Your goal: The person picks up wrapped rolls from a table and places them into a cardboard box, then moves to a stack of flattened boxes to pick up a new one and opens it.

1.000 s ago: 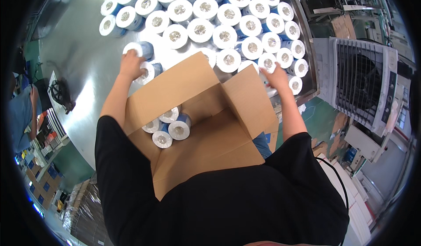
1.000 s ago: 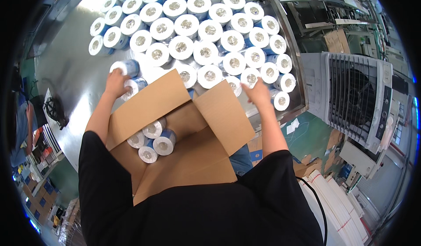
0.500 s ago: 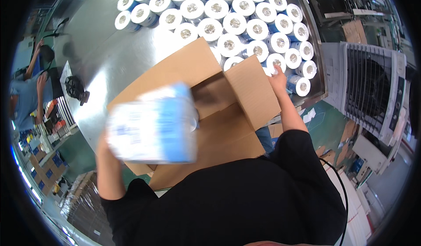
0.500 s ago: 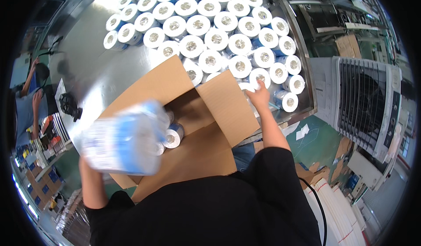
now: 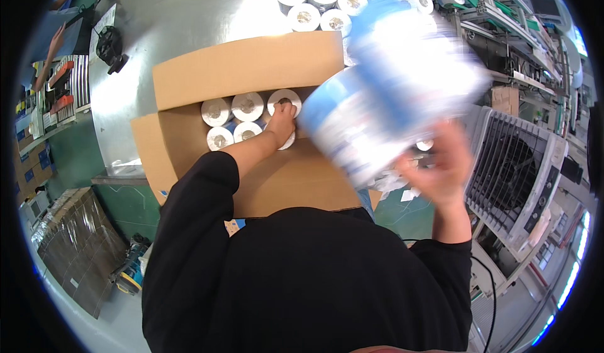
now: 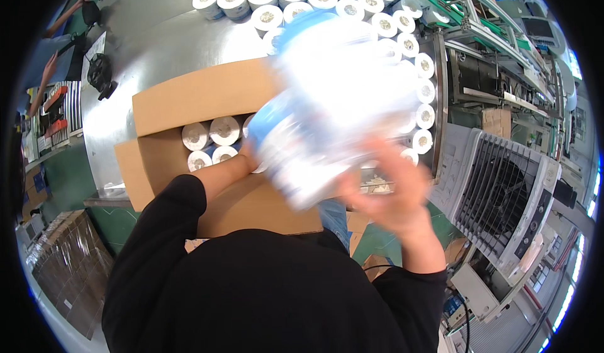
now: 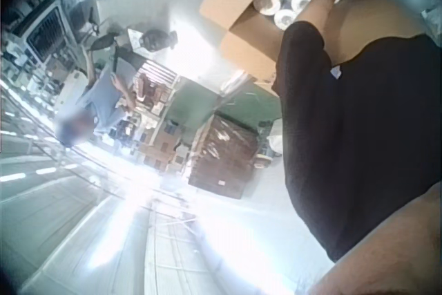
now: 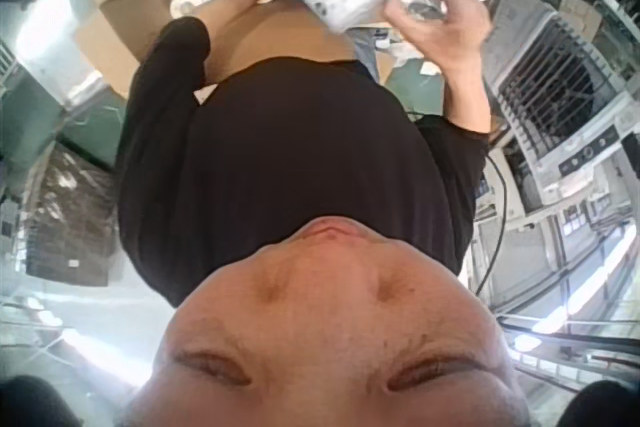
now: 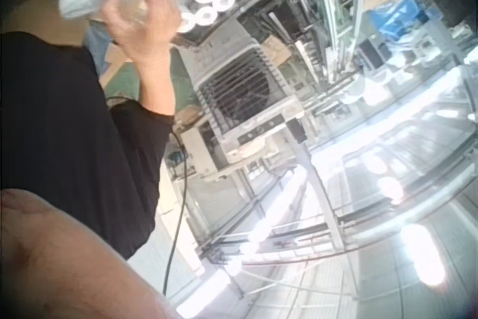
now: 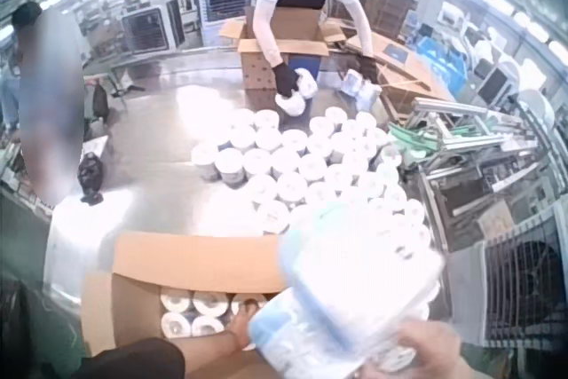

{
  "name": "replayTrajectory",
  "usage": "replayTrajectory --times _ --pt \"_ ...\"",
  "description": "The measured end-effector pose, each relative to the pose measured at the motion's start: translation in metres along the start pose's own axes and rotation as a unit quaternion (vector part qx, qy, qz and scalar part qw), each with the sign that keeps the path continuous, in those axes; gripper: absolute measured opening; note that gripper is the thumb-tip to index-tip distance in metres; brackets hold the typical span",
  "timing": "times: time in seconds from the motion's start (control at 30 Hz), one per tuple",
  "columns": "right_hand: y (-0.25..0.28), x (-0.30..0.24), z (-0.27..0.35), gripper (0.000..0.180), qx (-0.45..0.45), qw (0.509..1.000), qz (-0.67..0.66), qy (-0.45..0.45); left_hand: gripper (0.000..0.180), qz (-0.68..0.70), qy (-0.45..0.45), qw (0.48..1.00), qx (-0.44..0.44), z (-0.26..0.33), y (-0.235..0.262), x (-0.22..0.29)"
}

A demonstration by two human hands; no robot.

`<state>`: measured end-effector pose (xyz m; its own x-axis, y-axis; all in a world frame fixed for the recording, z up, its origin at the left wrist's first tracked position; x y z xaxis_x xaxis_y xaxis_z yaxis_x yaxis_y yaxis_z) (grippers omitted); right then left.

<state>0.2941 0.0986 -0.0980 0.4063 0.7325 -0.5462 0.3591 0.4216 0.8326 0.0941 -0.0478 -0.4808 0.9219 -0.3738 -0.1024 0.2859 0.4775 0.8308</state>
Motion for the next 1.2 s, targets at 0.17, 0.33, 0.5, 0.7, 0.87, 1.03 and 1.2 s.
replayTrajectory --times 0.17,0.33,0.5,0.7,0.87,1.03,1.2 --pt "-0.103 -0.034 -0.006 0.060 -0.316 0.945 -0.080 -0.030 0.047 0.231 -0.037 0.972 -0.014 0.017 -0.005 -0.037" --pt "-0.232 0.003 -0.033 0.056 -0.464 0.862 0.121 -0.163 0.046 0.128 -0.047 0.969 -0.208 0.052 0.046 -0.062" --pt "-0.287 0.015 -0.035 0.047 -0.585 0.737 0.267 -0.207 0.050 0.261 -0.146 0.882 -0.364 0.068 0.165 -0.097" --pt "-0.238 0.017 -0.011 0.024 -0.530 0.841 0.067 -0.086 0.039 0.531 -0.193 0.816 -0.124 0.045 0.217 -0.124" --pt "-0.136 0.046 -0.039 0.022 -0.072 0.943 -0.252 -0.204 0.042 0.589 -0.178 0.776 -0.137 -0.037 0.139 -0.124" --pt "-0.167 0.194 -0.026 0.049 -0.148 0.934 0.028 -0.323 0.047 0.312 0.024 0.947 0.072 -0.103 0.162 -0.129" --pt "-0.219 0.238 -0.041 0.079 -0.444 0.833 0.151 -0.294 0.041 0.192 0.042 0.979 0.046 -0.135 0.150 -0.145"
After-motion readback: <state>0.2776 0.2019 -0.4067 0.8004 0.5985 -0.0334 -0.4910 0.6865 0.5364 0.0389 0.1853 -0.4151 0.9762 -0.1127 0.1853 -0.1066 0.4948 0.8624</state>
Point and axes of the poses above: each hand's wrist, its own z-axis away from the middle knuckle, its own y-axis out of the back of the hand, x = y × z, the point moved 2 cm from there along -z, towards the middle knuckle, and after that the axes turned 15 degrees about -x, right-handed, at the moved point
